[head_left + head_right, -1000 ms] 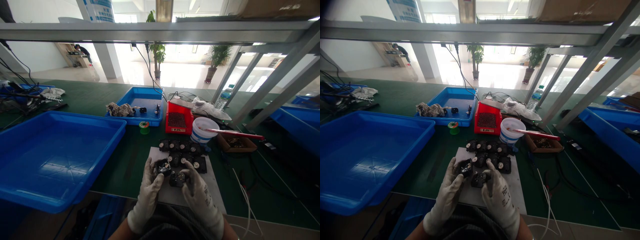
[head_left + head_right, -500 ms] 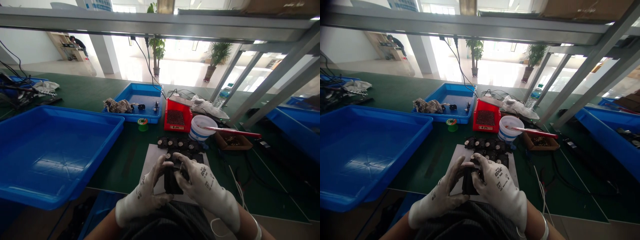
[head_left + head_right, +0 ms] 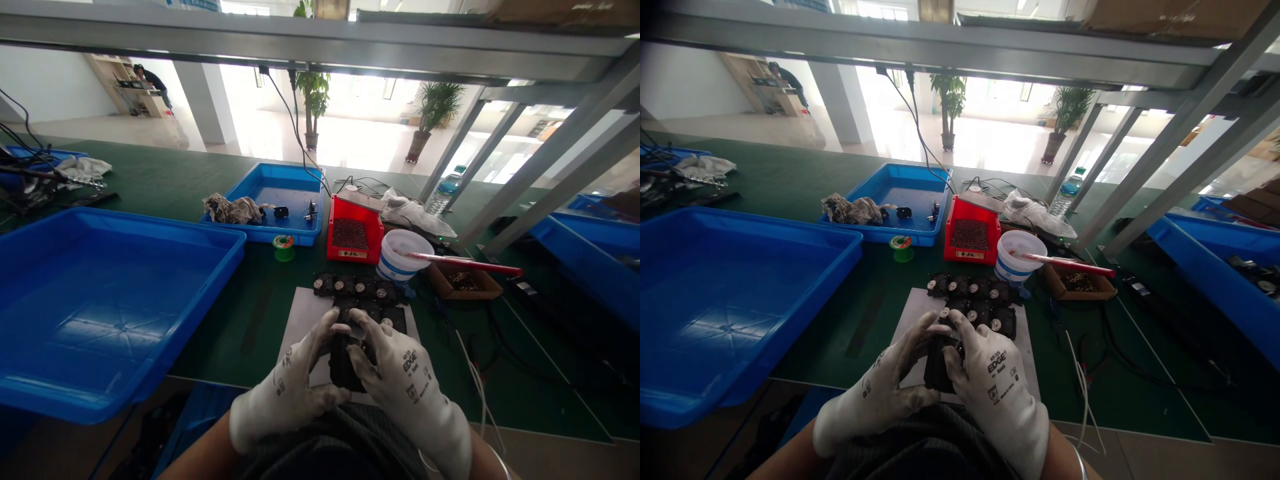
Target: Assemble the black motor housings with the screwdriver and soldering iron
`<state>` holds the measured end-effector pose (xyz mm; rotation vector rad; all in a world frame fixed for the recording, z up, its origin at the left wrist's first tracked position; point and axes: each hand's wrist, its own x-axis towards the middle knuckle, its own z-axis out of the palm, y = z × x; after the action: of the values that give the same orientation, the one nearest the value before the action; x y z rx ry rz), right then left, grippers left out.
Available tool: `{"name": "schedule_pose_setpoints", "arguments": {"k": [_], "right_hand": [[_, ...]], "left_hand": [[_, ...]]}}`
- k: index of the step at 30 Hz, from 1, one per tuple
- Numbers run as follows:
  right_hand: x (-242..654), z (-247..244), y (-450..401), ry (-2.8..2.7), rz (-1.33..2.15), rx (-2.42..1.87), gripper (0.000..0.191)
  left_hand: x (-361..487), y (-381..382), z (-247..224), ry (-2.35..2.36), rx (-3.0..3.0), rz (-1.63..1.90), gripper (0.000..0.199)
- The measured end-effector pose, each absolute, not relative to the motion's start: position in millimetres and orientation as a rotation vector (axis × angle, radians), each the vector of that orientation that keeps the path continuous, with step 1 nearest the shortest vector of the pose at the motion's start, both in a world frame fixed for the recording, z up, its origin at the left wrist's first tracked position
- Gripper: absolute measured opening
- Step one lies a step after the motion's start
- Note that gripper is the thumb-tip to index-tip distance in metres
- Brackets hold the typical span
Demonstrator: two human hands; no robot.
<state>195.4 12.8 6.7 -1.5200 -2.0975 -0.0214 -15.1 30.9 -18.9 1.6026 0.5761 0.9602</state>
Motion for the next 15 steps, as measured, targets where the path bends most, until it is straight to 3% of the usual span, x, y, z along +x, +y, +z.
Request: {"name": "schedule_pose_setpoints", "arguments": {"k": [7, 12, 15], "right_hand": [[199, -8, 5, -2.066, 0.251, -1.565, 0.047], [220, 17, 8, -1.679, 1.145, -1.411, 0.057], [223, 39, 11, -1.483, 1.784, -1.143, 0.052]], "left_hand": [[-16, 30, -12, 0.652, 1.640, 0.869, 0.100], [-26, 30, -5, 0.642, 1.620, 0.823, 0.095], [-30, 32, -2, 0.620, 1.660, 0.808, 0.092]]}}
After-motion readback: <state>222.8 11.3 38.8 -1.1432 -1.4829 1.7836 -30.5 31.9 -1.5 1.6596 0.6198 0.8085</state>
